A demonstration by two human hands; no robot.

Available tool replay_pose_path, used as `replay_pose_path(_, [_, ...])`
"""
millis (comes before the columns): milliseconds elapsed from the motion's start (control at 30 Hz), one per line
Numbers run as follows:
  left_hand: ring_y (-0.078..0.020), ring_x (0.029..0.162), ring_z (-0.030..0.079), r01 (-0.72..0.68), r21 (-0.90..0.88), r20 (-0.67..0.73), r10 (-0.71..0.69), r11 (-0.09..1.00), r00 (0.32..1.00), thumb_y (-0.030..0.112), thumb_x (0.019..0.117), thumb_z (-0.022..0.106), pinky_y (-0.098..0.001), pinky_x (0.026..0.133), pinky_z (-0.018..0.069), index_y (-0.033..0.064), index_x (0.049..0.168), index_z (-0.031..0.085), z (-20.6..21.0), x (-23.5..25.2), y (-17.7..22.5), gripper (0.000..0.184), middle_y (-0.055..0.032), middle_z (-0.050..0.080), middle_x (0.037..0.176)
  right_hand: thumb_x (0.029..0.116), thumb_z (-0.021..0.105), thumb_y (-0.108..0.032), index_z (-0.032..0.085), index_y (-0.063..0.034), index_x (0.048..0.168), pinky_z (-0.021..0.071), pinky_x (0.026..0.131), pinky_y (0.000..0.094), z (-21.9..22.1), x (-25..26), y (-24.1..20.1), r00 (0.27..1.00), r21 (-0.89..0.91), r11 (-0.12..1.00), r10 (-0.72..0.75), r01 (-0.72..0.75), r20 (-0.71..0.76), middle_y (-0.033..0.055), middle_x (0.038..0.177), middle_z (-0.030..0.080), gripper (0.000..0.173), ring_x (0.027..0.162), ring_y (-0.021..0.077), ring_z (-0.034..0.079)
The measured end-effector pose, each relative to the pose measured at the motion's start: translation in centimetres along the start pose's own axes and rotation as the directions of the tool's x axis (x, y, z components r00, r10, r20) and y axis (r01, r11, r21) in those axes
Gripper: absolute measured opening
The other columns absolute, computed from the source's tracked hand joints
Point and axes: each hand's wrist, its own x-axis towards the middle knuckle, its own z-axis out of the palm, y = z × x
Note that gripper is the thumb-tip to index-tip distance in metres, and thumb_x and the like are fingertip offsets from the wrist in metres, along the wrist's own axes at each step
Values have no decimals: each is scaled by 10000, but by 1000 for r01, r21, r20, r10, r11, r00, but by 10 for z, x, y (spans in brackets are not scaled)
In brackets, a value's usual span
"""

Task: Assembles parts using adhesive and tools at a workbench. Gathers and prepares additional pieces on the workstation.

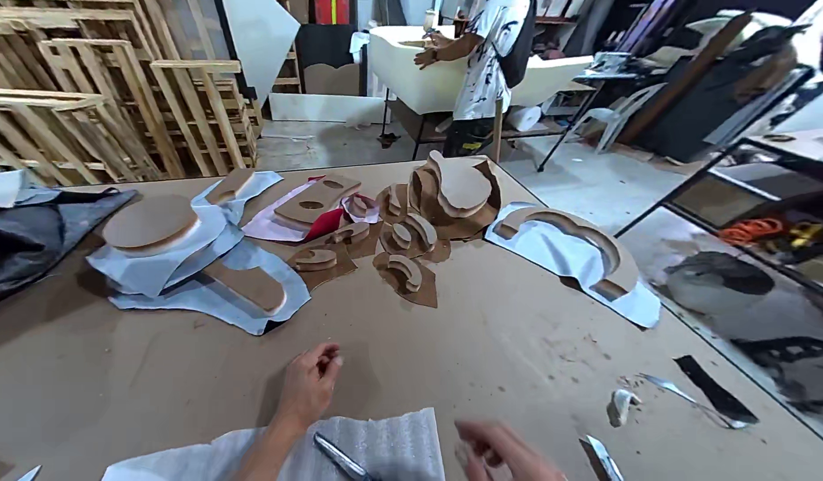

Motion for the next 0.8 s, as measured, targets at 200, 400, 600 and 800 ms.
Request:
replay_pose_path(200, [-136, 785, 719, -68, 79, -261, 86, 995, 962, 331, 981, 537, -349, 726, 613, 64, 1182, 730, 17, -6, -6, 386, -50, 749, 968, 1051, 561, -347, 720, -116, 1223, 577, 813, 524, -18, 224, 13, 993, -50, 995, 76, -81, -94, 88, 988, 739, 329, 871, 241, 712])
replay_pose_path(400, [-98, 708, 683, -126, 124, -306, 159, 984, 939, 320, 988, 508, -289, 650, 593, 81, 1093, 756, 19, -5, -11, 360, -23, 730, 876, 1027, 535, -408, 734, -68, 1152, 512, 872, 653, -5, 413, 18, 972, -265, 937, 236, -229, -6, 218, 1063, 714, 413, 1013, 400, 684])
replay_pose_path(600, [-92, 703, 677, -139, 95, -317, 163, 986, 934, 296, 990, 511, -271, 642, 589, 92, 1078, 759, 17, -5, -12, 333, -13, 727, 879, 978, 590, -411, 670, 18, 967, 530, 762, 581, 26, 436, -10, 894, -545, 751, 449, -372, 9, 224, 983, 676, 436, 898, 367, 679])
replay_pose_path(800, [-58, 705, 660, -144, 83, -336, 164, 986, 927, 320, 1004, 499, -236, 638, 574, 130, 1058, 765, 19, -4, -13, 331, 17, 719, 872, 1036, 449, -470, 666, -24, 1108, 553, 750, 540, 42, 436, -15, 886, -517, 762, 463, -389, 16, 208, 1012, 680, 501, 845, 322, 689])
